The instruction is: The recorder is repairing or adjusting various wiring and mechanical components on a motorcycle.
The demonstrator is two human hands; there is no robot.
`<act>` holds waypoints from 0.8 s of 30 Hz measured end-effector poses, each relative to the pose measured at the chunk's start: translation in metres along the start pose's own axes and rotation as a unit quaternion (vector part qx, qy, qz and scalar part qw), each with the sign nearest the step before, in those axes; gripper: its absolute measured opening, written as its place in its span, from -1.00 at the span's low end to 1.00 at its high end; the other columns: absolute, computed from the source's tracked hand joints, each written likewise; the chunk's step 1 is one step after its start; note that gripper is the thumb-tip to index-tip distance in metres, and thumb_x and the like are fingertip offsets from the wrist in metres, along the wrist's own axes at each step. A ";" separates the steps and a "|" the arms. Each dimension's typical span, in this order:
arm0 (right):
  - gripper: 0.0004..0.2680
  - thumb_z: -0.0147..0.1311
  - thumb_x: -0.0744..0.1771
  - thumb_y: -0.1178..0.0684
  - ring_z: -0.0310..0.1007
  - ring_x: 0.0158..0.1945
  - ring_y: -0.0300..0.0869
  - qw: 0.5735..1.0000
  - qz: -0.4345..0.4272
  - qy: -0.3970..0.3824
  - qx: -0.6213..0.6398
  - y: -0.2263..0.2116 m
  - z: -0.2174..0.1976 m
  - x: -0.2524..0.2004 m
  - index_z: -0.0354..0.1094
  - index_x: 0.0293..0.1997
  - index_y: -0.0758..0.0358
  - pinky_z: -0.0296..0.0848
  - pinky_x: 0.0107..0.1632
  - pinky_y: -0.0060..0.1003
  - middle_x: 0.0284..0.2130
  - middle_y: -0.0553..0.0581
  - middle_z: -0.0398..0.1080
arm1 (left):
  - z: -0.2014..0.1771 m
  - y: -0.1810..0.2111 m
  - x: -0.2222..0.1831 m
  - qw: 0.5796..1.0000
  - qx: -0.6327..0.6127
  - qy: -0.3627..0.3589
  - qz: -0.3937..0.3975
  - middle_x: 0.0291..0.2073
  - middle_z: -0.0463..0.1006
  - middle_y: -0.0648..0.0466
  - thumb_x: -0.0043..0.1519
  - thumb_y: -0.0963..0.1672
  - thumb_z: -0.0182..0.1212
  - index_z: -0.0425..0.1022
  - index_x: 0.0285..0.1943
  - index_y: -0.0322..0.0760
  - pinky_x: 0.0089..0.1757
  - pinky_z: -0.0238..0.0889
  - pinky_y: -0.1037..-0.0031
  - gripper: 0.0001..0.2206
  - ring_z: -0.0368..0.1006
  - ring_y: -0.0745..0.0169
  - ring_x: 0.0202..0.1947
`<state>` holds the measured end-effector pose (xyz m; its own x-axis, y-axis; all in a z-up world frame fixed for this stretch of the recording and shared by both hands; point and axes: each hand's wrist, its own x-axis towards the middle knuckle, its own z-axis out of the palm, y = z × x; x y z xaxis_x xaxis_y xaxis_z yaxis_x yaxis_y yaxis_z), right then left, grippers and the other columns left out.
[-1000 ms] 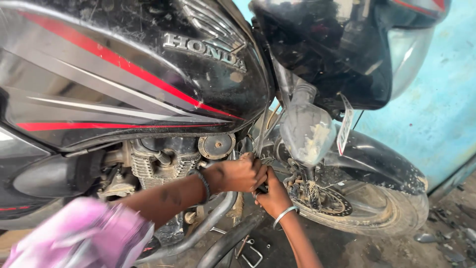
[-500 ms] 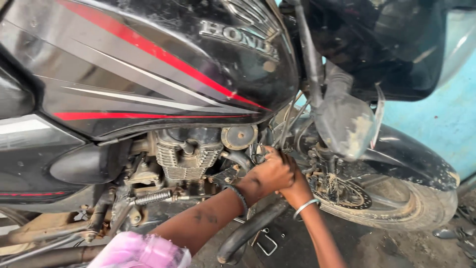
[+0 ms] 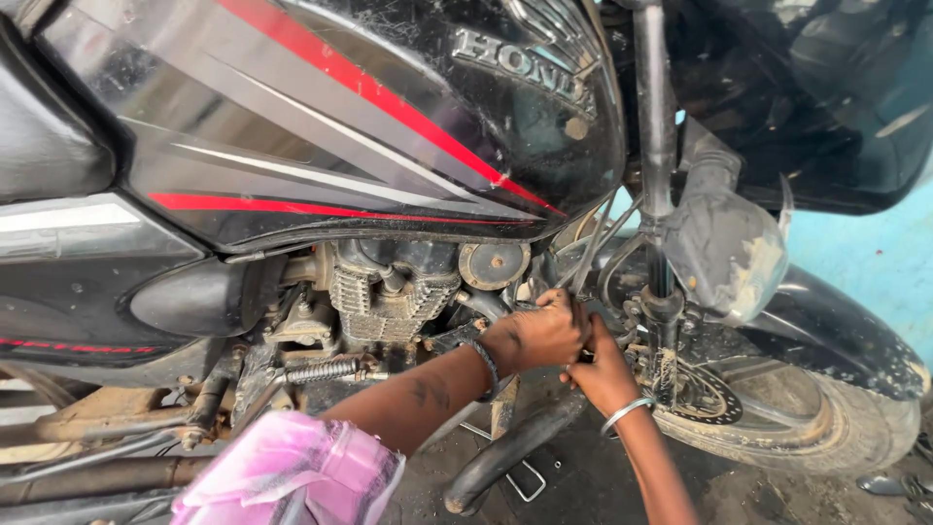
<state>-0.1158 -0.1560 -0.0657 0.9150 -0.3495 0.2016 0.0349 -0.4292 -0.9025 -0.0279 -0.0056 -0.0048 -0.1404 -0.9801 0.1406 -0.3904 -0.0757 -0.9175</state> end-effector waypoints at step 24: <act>-0.58 0.10 0.25 0.33 0.40 -0.41 -0.04 0.997 -0.014 -0.039 0.072 0.032 0.024 0.007 0.03 0.17 0.14 0.39 -0.40 -0.18 -0.22 0.32 0.45 | -0.154 -0.053 0.007 0.413 -0.724 0.260 -0.488 -0.44 0.69 -0.04 0.12 -0.02 0.24 0.61 -0.17 -0.28 -0.15 0.48 0.22 -0.73 0.66 -0.08 -0.31</act>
<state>-0.0988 -0.1523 -0.1028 0.9410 -0.2706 0.2031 0.1139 -0.3118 -0.9433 -0.1480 0.0197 0.1019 0.6972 -0.4121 0.5865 -0.5734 0.1704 0.8014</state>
